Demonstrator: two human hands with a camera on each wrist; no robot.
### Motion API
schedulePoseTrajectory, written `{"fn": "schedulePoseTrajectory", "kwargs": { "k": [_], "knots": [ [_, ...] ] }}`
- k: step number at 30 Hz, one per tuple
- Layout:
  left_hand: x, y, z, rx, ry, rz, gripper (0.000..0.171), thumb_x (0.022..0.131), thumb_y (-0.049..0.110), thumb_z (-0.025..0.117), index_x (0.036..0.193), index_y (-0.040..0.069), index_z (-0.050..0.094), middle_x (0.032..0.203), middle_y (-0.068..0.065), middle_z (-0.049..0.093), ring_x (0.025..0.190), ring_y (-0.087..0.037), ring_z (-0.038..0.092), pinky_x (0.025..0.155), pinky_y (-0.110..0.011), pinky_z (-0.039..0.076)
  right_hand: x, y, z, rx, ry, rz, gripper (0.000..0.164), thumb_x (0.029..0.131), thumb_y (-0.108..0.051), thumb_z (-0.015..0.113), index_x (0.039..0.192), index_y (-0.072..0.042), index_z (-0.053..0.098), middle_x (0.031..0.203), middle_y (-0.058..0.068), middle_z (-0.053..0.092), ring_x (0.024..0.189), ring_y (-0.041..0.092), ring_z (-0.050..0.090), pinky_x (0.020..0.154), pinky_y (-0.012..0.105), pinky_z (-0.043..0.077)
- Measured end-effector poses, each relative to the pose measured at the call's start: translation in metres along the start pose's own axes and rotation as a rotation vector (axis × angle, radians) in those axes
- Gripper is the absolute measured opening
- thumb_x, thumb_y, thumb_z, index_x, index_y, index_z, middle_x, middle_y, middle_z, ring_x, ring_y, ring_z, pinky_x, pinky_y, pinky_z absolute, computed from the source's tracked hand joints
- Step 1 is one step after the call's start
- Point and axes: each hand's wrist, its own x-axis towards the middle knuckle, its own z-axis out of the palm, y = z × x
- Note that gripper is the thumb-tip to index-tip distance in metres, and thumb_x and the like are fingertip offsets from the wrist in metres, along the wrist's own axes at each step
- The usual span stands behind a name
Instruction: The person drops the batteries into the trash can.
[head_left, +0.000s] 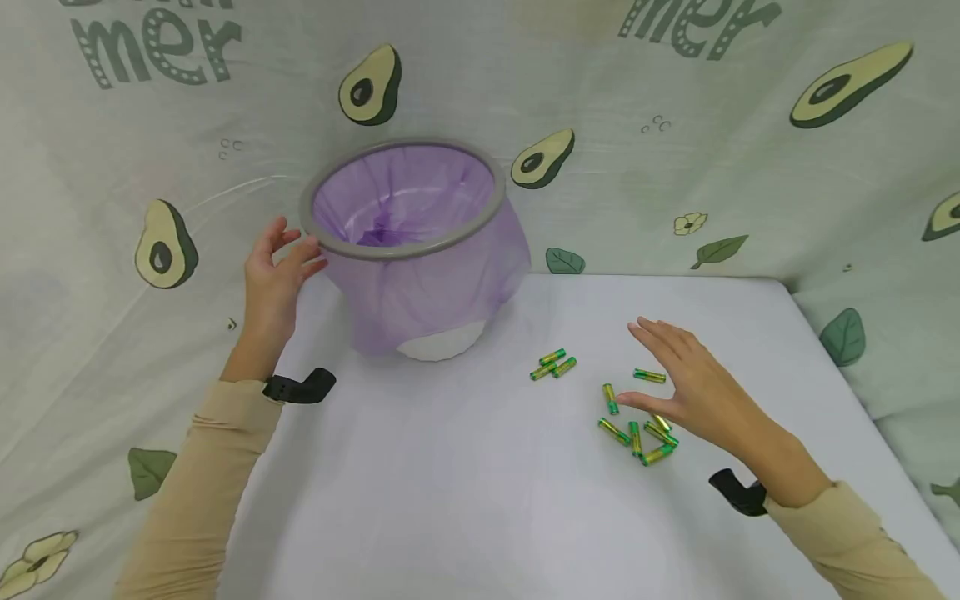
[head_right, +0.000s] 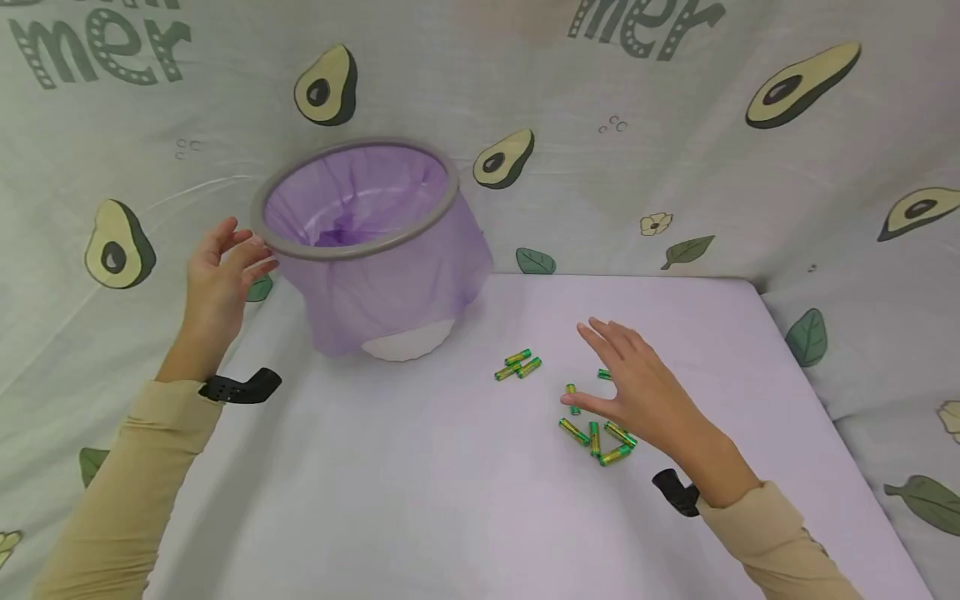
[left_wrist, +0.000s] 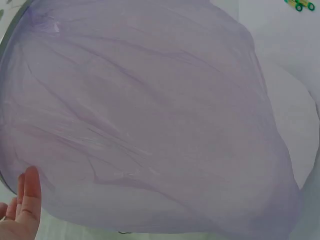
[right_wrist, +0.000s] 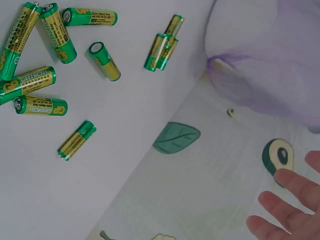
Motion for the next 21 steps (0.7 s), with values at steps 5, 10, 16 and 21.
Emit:
{"fn": "schedulePoseTrajectory", "kwargs": {
  "k": [5, 10, 16, 21],
  "knots": [
    [0.005, -0.001, -0.001, -0.200, -0.053, -0.064, 0.073, 0.087, 0.003, 0.061, 0.146, 0.001, 0.019, 0.113, -0.004, 0.039, 0.084, -0.011, 0.061, 0.080, -0.021, 0.053, -0.005, 0.011, 0.005, 0.077, -0.041, 0.096, 0.085, 0.072, -0.041, 0.077, 0.139, -0.004, 0.039, 0.137, 0.021, 0.043, 0.123, 0.040, 0.037, 0.092, 0.062, 0.039],
    [0.011, -0.002, 0.000, -0.297, -0.061, -0.115, 0.076, 0.085, 0.000, 0.063, 0.147, 0.003, 0.019, 0.110, -0.003, 0.040, 0.081, -0.011, 0.060, 0.079, -0.021, 0.052, -0.008, 0.029, 0.012, 0.183, -0.095, 0.186, 0.077, 0.078, -0.037, 0.074, 0.138, -0.004, 0.039, 0.136, 0.022, 0.044, 0.123, 0.041, 0.036, 0.093, 0.063, 0.036],
    [0.017, -0.002, 0.000, -0.345, -0.078, -0.157, 0.076, 0.086, -0.004, 0.059, 0.148, 0.006, 0.018, 0.104, -0.001, 0.038, 0.081, -0.012, 0.056, 0.078, -0.021, 0.050, -0.012, 0.052, 0.020, 0.278, -0.060, 0.245, 0.064, 0.081, -0.025, 0.072, 0.134, -0.001, 0.044, 0.131, 0.024, 0.047, 0.117, 0.042, 0.041, 0.090, 0.062, 0.037],
    [0.020, 0.000, 0.001, -0.430, -0.075, -0.197, 0.078, 0.084, -0.009, 0.060, 0.148, 0.008, 0.019, 0.100, -0.001, 0.040, 0.080, -0.014, 0.055, 0.076, -0.022, 0.050, -0.015, 0.065, 0.029, 0.307, -0.021, 0.253, 0.058, 0.083, -0.018, 0.071, 0.132, 0.001, 0.046, 0.127, 0.023, 0.051, 0.108, 0.036, 0.048, 0.089, 0.037, 0.045]
  ]
}}
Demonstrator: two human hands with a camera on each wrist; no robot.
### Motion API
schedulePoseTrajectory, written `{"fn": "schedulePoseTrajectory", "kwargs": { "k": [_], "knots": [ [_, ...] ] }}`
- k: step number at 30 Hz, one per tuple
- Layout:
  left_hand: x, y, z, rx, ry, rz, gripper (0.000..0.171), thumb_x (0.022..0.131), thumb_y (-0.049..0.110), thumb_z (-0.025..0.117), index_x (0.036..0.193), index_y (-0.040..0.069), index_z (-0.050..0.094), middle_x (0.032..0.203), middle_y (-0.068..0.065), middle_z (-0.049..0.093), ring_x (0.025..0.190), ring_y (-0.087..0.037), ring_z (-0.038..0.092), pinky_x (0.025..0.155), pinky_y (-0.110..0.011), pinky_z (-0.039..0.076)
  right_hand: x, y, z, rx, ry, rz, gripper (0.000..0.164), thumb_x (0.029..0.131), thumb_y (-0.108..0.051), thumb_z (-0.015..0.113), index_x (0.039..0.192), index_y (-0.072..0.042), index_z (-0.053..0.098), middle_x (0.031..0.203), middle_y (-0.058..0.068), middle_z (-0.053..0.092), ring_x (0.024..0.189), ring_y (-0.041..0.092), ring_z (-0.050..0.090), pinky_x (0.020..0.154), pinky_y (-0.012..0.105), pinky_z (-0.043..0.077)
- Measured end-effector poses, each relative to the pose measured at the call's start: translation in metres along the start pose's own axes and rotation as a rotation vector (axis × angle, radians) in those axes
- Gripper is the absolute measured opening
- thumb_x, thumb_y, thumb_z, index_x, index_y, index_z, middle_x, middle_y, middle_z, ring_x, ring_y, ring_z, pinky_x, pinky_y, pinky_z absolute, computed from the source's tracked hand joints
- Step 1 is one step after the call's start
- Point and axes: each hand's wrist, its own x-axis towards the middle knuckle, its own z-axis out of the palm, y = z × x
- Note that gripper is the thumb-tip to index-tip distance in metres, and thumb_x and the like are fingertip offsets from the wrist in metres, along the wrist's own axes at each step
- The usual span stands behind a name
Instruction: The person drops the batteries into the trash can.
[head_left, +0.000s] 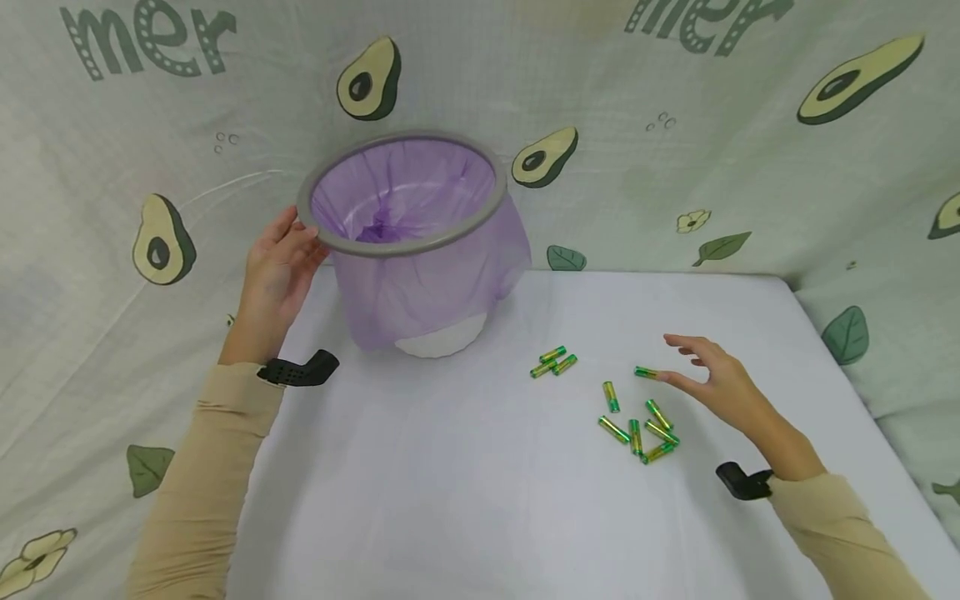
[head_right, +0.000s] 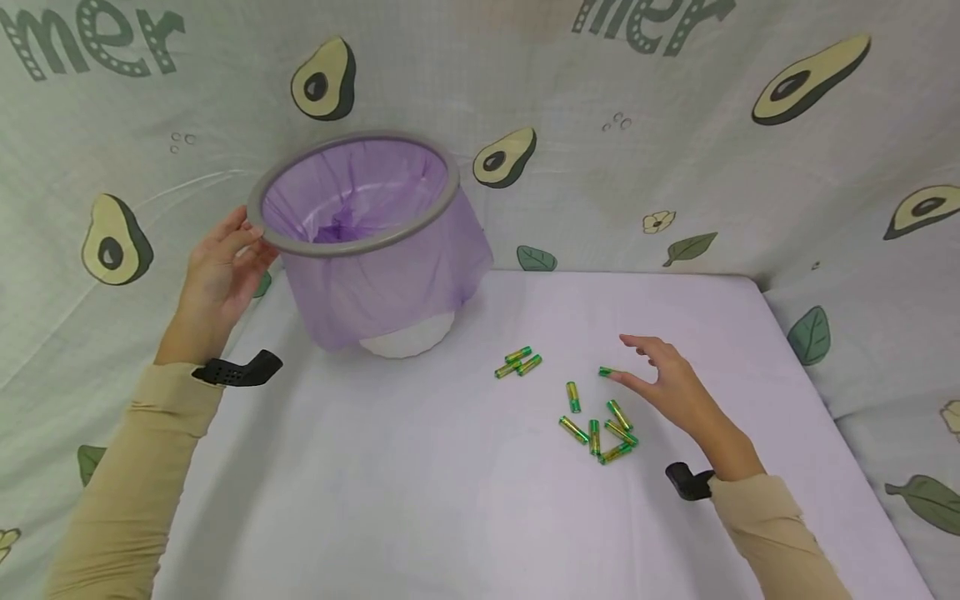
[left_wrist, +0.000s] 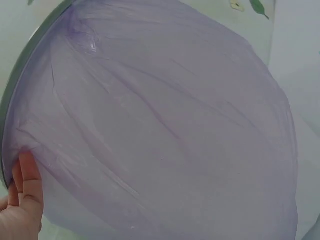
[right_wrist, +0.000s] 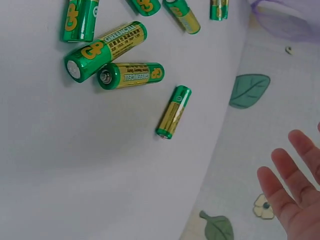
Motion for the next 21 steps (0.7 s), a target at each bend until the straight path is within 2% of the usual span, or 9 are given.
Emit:
{"fn": "schedulePoseTrajectory", "kwargs": {
  "k": [3, 6, 14, 17, 21],
  "knots": [
    [0.000, 0.001, 0.000, -0.021, -0.001, -0.009, 0.079, 0.083, -0.010, 0.060, 0.148, 0.008, 0.018, 0.099, -0.002, 0.041, 0.078, -0.014, 0.055, 0.074, -0.023, 0.050, 0.000, 0.007, 0.005, 0.018, 0.019, 0.000, 0.055, 0.083, -0.015, 0.070, 0.130, 0.001, 0.047, 0.124, 0.023, 0.053, 0.106, 0.034, 0.050, 0.083, 0.014, 0.041],
    [0.000, 0.001, 0.000, -0.032, -0.005, -0.008, 0.080, 0.082, -0.010, 0.061, 0.148, 0.008, 0.019, 0.099, -0.002, 0.042, 0.077, -0.015, 0.056, 0.073, -0.023, 0.050, 0.000, 0.014, 0.009, 0.048, 0.033, 0.011, 0.052, 0.084, -0.013, 0.069, 0.129, 0.002, 0.048, 0.122, 0.024, 0.054, 0.104, 0.034, 0.051, 0.079, 0.006, 0.036],
    [0.001, -0.001, -0.001, -0.067, -0.015, 0.009, 0.079, 0.081, -0.013, 0.061, 0.146, 0.006, 0.021, 0.097, -0.008, 0.049, 0.076, -0.017, 0.057, 0.073, -0.026, 0.050, 0.001, 0.035, 0.018, 0.131, 0.006, 0.152, 0.046, 0.091, -0.024, 0.061, 0.130, -0.002, 0.048, 0.122, 0.019, 0.056, 0.102, 0.022, 0.052, 0.075, 0.001, 0.038],
    [0.001, -0.001, -0.001, -0.052, -0.013, 0.010, 0.080, 0.081, -0.012, 0.062, 0.146, 0.006, 0.021, 0.097, -0.007, 0.049, 0.077, -0.016, 0.057, 0.074, -0.025, 0.050, 0.002, 0.041, 0.020, 0.142, -0.008, 0.197, 0.046, 0.092, -0.026, 0.058, 0.131, -0.003, 0.048, 0.123, 0.019, 0.056, 0.104, 0.024, 0.052, 0.073, 0.002, 0.038],
    [0.000, -0.001, -0.001, -0.060, -0.018, 0.009, 0.077, 0.082, -0.012, 0.060, 0.146, 0.006, 0.021, 0.100, -0.009, 0.052, 0.077, -0.016, 0.058, 0.074, -0.026, 0.050, 0.004, 0.047, 0.023, 0.148, -0.036, 0.260, 0.050, 0.093, -0.030, 0.057, 0.133, -0.002, 0.046, 0.125, 0.020, 0.055, 0.106, 0.029, 0.050, 0.073, 0.010, 0.041]
  ]
}}
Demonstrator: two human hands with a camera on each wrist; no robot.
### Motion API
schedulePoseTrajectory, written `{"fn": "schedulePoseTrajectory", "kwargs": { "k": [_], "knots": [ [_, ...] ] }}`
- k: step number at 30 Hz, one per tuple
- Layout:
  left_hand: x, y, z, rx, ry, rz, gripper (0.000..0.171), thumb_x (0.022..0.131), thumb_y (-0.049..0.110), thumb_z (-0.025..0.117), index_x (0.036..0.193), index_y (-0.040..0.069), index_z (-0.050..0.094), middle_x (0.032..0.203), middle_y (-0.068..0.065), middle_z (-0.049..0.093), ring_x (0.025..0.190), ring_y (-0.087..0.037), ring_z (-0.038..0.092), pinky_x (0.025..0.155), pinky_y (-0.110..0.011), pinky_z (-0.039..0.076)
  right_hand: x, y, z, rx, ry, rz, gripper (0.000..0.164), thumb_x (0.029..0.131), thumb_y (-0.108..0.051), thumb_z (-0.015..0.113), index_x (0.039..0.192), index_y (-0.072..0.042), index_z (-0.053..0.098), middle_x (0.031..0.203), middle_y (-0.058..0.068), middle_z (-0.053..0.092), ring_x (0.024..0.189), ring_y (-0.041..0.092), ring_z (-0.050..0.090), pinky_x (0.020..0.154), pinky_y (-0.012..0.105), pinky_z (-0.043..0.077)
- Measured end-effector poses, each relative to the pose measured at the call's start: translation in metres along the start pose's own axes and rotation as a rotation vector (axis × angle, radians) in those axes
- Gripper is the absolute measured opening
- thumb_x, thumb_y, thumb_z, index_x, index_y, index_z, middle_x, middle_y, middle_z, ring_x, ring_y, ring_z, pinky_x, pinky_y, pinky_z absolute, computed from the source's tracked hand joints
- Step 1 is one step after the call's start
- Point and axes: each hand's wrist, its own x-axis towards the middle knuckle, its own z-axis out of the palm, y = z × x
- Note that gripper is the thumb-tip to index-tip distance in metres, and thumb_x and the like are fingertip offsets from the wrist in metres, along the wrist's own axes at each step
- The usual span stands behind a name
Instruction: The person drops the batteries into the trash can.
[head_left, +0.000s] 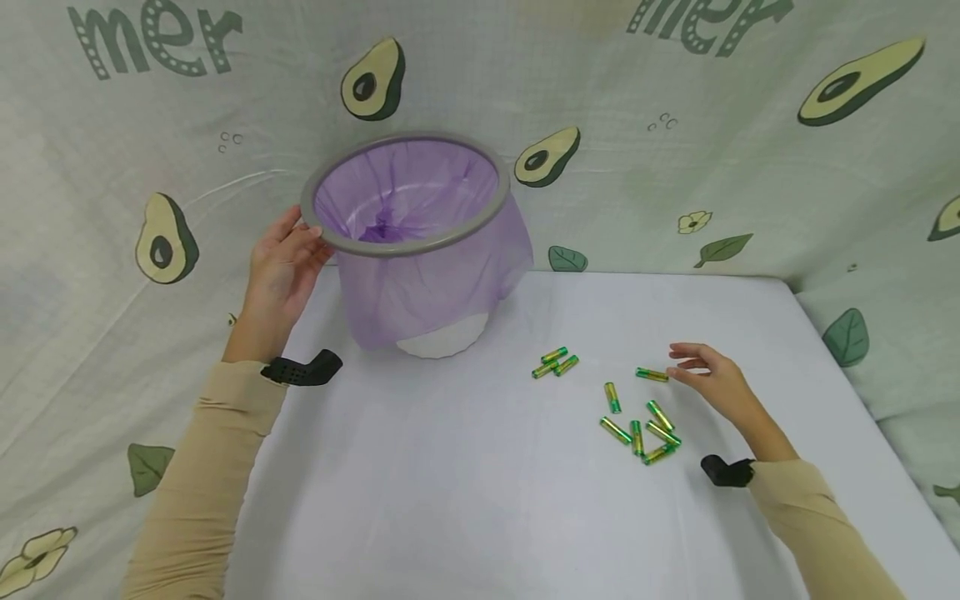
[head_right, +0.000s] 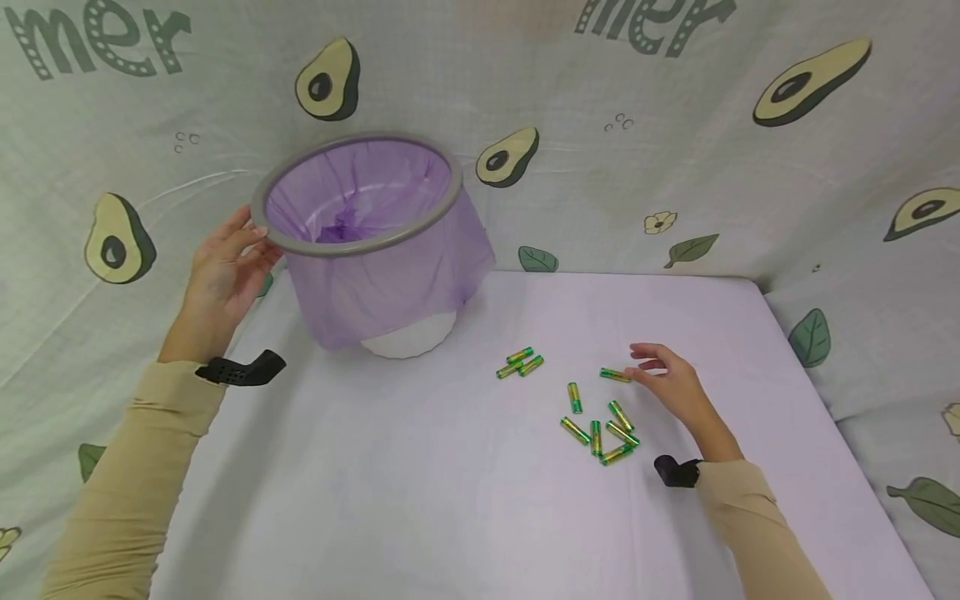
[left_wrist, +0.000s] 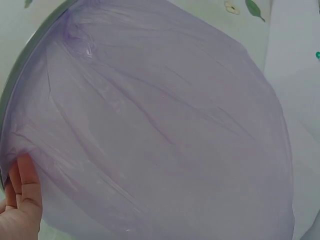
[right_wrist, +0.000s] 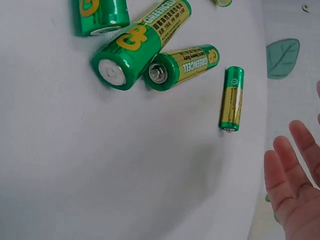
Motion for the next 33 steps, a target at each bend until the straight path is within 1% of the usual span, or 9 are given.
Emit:
{"fn": "schedulePoseTrajectory", "kwargs": {
  "k": [3, 6, 9, 12, 17, 20, 23, 24, 33],
  "knots": [
    [0.000, -0.001, 0.000, 0.007, -0.005, 0.008, 0.075, 0.083, -0.012, 0.059, 0.146, 0.005, 0.022, 0.101, -0.010, 0.054, 0.076, -0.016, 0.059, 0.073, -0.026, 0.050, 0.004, 0.005, 0.000, 0.005, -0.017, 0.048, 0.053, 0.092, -0.033, 0.057, 0.134, -0.003, 0.045, 0.126, 0.019, 0.054, 0.102, 0.014, 0.050, 0.074, 0.016, 0.041],
    [0.001, -0.002, 0.000, 0.012, -0.010, 0.019, 0.072, 0.083, -0.012, 0.058, 0.144, 0.003, 0.024, 0.100, -0.010, 0.054, 0.075, -0.017, 0.059, 0.072, -0.026, 0.051, 0.008, 0.010, 0.002, 0.051, -0.045, 0.080, 0.054, 0.093, -0.032, 0.057, 0.134, -0.002, 0.044, 0.126, 0.021, 0.054, 0.094, -0.003, 0.046, 0.073, 0.017, 0.043],
    [0.001, -0.003, 0.000, 0.013, -0.018, 0.028, 0.071, 0.083, -0.013, 0.058, 0.144, 0.002, 0.024, 0.099, -0.010, 0.055, 0.075, -0.017, 0.059, 0.072, -0.026, 0.051, 0.011, 0.015, 0.003, 0.112, -0.071, 0.104, 0.053, 0.093, -0.030, 0.057, 0.134, 0.000, 0.044, 0.125, 0.023, 0.052, 0.087, -0.011, 0.046, 0.071, 0.016, 0.046],
    [0.002, -0.003, 0.001, 0.011, -0.020, 0.030, 0.071, 0.083, -0.013, 0.058, 0.143, 0.002, 0.024, 0.098, -0.011, 0.055, 0.074, -0.017, 0.059, 0.072, -0.026, 0.051, 0.015, 0.021, 0.006, 0.144, -0.091, 0.132, 0.053, 0.093, -0.026, 0.058, 0.134, 0.002, 0.043, 0.124, 0.025, 0.051, 0.082, -0.011, 0.048, 0.070, 0.019, 0.050],
    [0.001, -0.002, 0.000, 0.020, -0.016, 0.027, 0.074, 0.082, -0.012, 0.059, 0.145, 0.003, 0.022, 0.098, -0.011, 0.055, 0.073, -0.017, 0.058, 0.072, -0.025, 0.051, 0.019, 0.031, 0.012, 0.135, -0.130, 0.205, 0.053, 0.092, -0.027, 0.059, 0.134, 0.002, 0.044, 0.121, 0.022, 0.054, 0.078, -0.005, 0.051, 0.067, 0.021, 0.050],
    [0.001, -0.001, 0.000, 0.019, -0.012, 0.023, 0.075, 0.082, -0.013, 0.059, 0.145, 0.003, 0.022, 0.097, -0.010, 0.056, 0.073, -0.017, 0.058, 0.072, -0.026, 0.051, 0.019, 0.034, 0.012, 0.135, -0.144, 0.235, 0.056, 0.090, -0.029, 0.061, 0.133, 0.003, 0.045, 0.107, 0.011, 0.060, 0.076, 0.002, 0.051, 0.064, 0.021, 0.049],
    [0.000, 0.001, 0.000, 0.028, -0.007, 0.016, 0.075, 0.082, -0.012, 0.060, 0.145, 0.004, 0.022, 0.096, -0.009, 0.055, 0.074, -0.016, 0.058, 0.072, -0.025, 0.051, 0.019, 0.035, 0.011, 0.134, -0.155, 0.251, 0.057, 0.089, -0.030, 0.063, 0.131, 0.004, 0.046, 0.094, -0.003, 0.058, 0.074, 0.006, 0.050, 0.062, 0.020, 0.047],
    [0.000, 0.001, 0.000, 0.028, -0.007, 0.012, 0.075, 0.082, -0.012, 0.059, 0.146, 0.004, 0.022, 0.096, -0.009, 0.055, 0.074, -0.016, 0.058, 0.072, -0.025, 0.051, 0.020, 0.036, 0.011, 0.130, -0.159, 0.258, 0.057, 0.088, -0.031, 0.064, 0.131, 0.004, 0.047, 0.092, -0.005, 0.057, 0.074, 0.006, 0.050, 0.062, 0.020, 0.046],
    [-0.001, 0.000, 0.001, 0.048, -0.008, 0.011, 0.075, 0.084, -0.010, 0.059, 0.146, 0.005, 0.021, 0.099, -0.009, 0.056, 0.075, -0.016, 0.058, 0.073, -0.024, 0.050, 0.023, 0.042, 0.013, 0.054, -0.174, 0.250, 0.053, 0.086, -0.034, 0.066, 0.121, 0.004, 0.055, 0.087, 0.002, 0.054, 0.073, 0.009, 0.044, 0.060, 0.020, 0.040]
  ]
}}
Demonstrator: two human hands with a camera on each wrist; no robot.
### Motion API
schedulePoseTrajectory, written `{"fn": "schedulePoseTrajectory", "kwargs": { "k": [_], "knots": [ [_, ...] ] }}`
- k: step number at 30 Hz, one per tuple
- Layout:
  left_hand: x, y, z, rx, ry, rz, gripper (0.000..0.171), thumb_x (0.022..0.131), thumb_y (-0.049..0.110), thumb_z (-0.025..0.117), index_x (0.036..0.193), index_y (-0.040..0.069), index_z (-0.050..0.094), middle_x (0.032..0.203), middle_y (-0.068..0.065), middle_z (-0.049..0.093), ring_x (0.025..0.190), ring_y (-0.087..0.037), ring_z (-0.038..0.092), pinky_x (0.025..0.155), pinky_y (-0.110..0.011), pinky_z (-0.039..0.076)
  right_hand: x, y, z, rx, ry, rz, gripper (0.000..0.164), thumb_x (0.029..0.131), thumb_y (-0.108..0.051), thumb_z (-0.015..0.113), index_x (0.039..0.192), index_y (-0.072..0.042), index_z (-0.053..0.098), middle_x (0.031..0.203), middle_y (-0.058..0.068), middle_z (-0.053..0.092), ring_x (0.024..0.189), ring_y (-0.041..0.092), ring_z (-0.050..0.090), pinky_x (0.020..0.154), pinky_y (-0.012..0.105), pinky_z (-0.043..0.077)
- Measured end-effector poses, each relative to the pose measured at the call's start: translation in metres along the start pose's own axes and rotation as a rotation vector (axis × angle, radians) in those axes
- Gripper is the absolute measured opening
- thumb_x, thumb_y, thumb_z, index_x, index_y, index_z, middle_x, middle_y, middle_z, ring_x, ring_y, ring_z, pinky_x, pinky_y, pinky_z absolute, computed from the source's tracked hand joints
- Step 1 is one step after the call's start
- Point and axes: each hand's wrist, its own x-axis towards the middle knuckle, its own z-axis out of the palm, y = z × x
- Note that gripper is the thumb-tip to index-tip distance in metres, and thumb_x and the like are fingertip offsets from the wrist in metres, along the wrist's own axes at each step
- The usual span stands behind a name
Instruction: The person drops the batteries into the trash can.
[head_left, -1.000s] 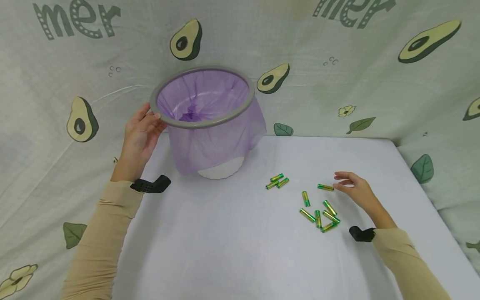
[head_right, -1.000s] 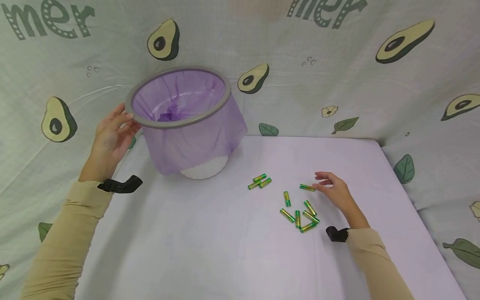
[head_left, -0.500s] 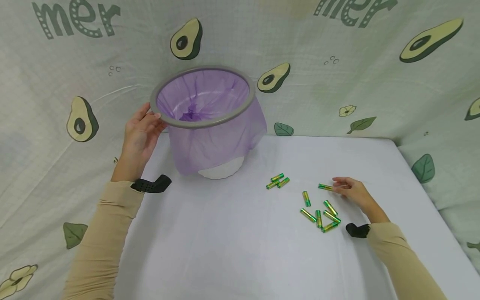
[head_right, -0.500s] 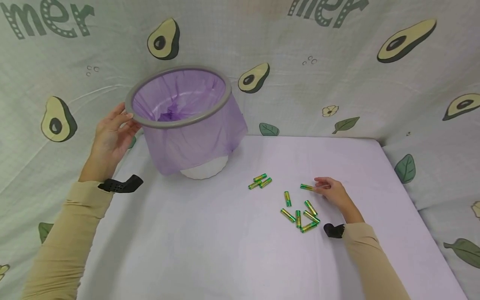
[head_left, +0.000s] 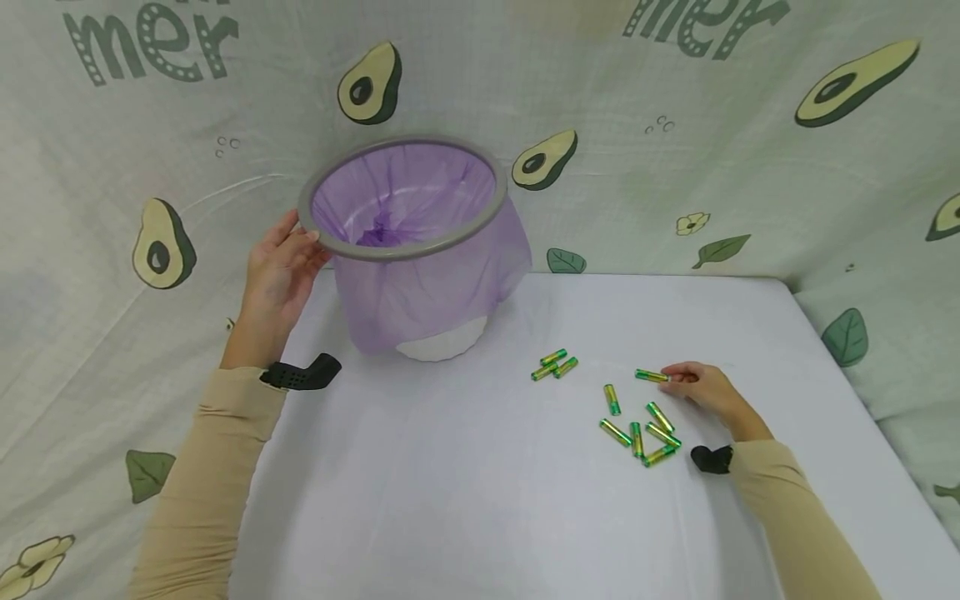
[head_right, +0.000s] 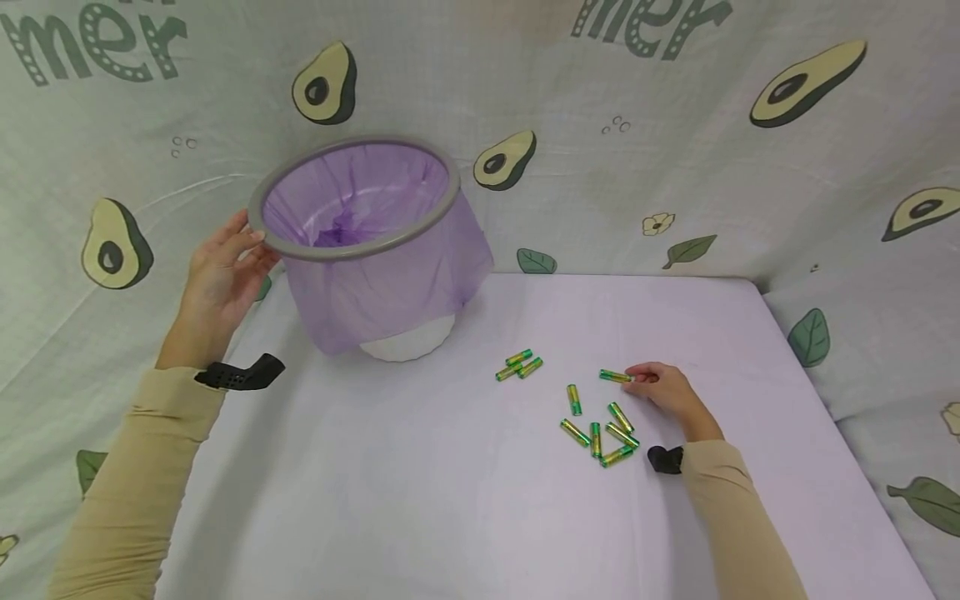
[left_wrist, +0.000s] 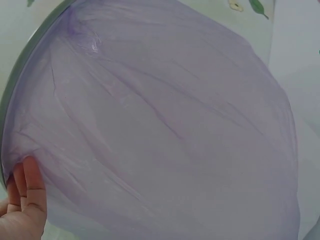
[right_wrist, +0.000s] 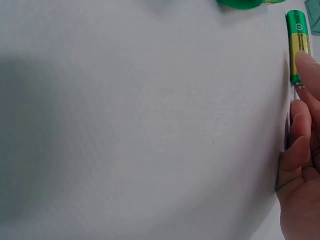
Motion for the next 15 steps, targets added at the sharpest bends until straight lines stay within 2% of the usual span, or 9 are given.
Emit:
{"fn": "schedulePoseTrajectory", "kwargs": {
  "k": [10, 15],
  "knots": [
    [-0.0003, -0.0011, -0.0005, 0.001, -0.003, 0.006, 0.074, 0.084, -0.010, 0.059, 0.146, 0.005, 0.022, 0.101, -0.009, 0.058, 0.074, -0.016, 0.059, 0.072, -0.024, 0.050, 0.0046, -0.0022, 0.0063, -0.097, 0.043, -0.009, 0.038, 0.086, -0.024, 0.066, 0.111, 0.004, 0.057, 0.084, 0.005, 0.050, 0.076, 0.017, 0.042, 0.063, 0.026, 0.035],
    [0.0003, -0.0015, -0.0007, 0.012, 0.006, 0.010, 0.075, 0.083, -0.010, 0.060, 0.146, 0.004, 0.021, 0.102, -0.010, 0.057, 0.073, -0.015, 0.058, 0.071, -0.023, 0.050, 0.0019, -0.0056, 0.0068, -0.109, 0.045, -0.006, 0.037, 0.086, -0.023, 0.066, 0.108, 0.005, 0.057, 0.084, 0.006, 0.050, 0.076, 0.018, 0.042, 0.064, 0.027, 0.035]
  ]
}}
